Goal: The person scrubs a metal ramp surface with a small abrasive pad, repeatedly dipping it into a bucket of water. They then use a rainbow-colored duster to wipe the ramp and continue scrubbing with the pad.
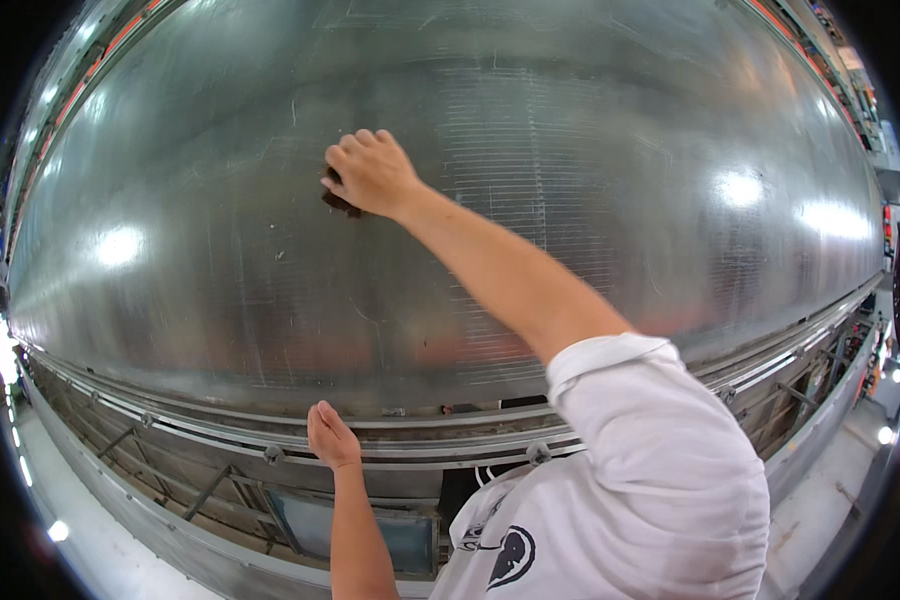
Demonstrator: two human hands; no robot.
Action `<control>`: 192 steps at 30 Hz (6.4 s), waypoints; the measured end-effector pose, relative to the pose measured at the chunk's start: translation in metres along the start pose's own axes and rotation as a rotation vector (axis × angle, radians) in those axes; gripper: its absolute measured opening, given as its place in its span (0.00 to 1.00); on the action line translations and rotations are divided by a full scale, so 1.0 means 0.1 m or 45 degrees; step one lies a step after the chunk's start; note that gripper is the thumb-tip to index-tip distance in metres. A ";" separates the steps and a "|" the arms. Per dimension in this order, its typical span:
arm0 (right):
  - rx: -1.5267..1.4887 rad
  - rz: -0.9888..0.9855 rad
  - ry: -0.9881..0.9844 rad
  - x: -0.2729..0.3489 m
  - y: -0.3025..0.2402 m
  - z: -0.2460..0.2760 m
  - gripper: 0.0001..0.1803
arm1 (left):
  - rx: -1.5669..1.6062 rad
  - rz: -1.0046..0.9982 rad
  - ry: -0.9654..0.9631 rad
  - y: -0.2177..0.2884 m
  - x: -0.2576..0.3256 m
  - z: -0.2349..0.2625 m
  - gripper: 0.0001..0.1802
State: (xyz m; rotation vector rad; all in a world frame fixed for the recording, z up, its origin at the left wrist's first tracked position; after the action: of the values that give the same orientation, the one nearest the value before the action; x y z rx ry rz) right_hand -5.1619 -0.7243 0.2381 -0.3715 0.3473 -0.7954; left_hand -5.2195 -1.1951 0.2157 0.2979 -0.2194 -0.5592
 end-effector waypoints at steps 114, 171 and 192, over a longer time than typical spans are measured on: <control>-0.094 0.075 0.095 1.02 -4.40 -2.09 0.13 | -0.193 0.108 0.233 -3.09 -2.81 1.71 0.32; -0.018 -0.929 0.348 3.19 -1.60 0.22 0.15 | -0.305 -0.415 0.192 -3.58 -3.25 1.44 0.27; -2.189 -1.150 2.609 11.22 0.57 2.58 0.23 | 0.811 -1.388 -1.456 4.25 4.98 -0.88 0.18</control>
State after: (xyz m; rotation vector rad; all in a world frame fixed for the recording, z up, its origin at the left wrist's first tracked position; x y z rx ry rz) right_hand -4.2837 -1.4714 0.2593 -1.2447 3.0513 -1.3453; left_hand -4.5759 -1.1068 0.3374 0.6980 -1.4066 -1.7222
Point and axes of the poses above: each hand's wrist, its own x-axis away from the middle knuckle, its own z-axis out of the back of the hand, y = z × x, the point moved 8 cm from there along -x, towards the middle knuckle, and after that the axes turned 1 degree about -x, right-handed, at the moved point
